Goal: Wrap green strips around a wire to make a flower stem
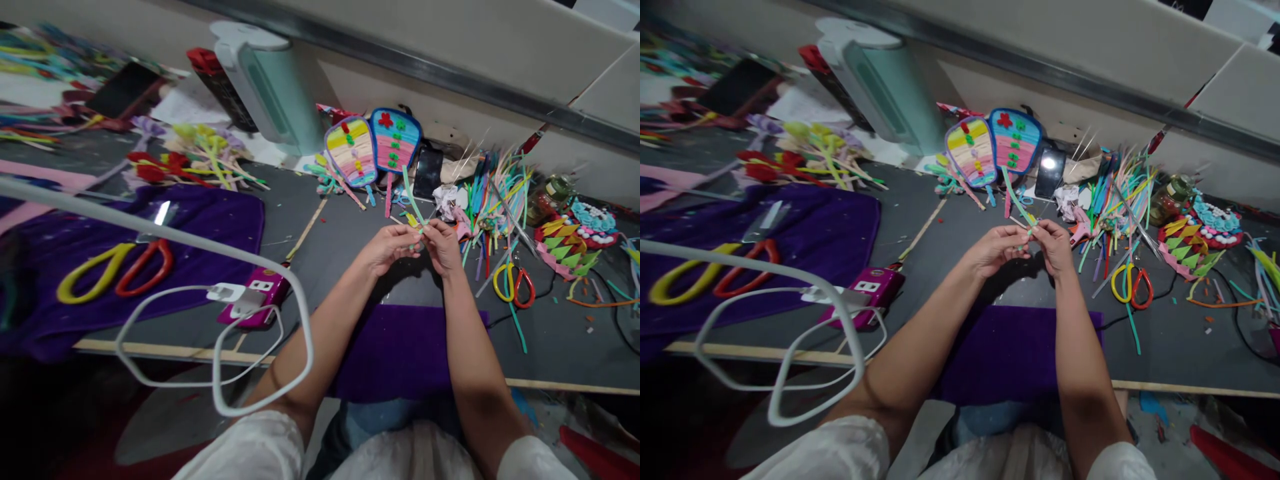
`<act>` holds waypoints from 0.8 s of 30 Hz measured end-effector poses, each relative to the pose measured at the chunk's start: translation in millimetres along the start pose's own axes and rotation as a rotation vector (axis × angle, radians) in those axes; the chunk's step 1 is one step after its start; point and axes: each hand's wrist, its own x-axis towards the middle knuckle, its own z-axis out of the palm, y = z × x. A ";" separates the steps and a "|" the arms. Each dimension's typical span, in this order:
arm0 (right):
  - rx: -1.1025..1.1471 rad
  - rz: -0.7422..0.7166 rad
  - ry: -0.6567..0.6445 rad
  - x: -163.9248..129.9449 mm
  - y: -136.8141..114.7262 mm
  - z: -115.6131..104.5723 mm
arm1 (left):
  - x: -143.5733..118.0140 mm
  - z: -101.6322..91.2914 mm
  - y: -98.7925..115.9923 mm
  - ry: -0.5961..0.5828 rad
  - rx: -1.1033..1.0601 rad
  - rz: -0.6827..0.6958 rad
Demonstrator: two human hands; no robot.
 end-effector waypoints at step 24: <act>-0.002 -0.037 0.043 3.8 5.0 0.8 | -7.3 14.6 -2.7 0.245 0.659 0.450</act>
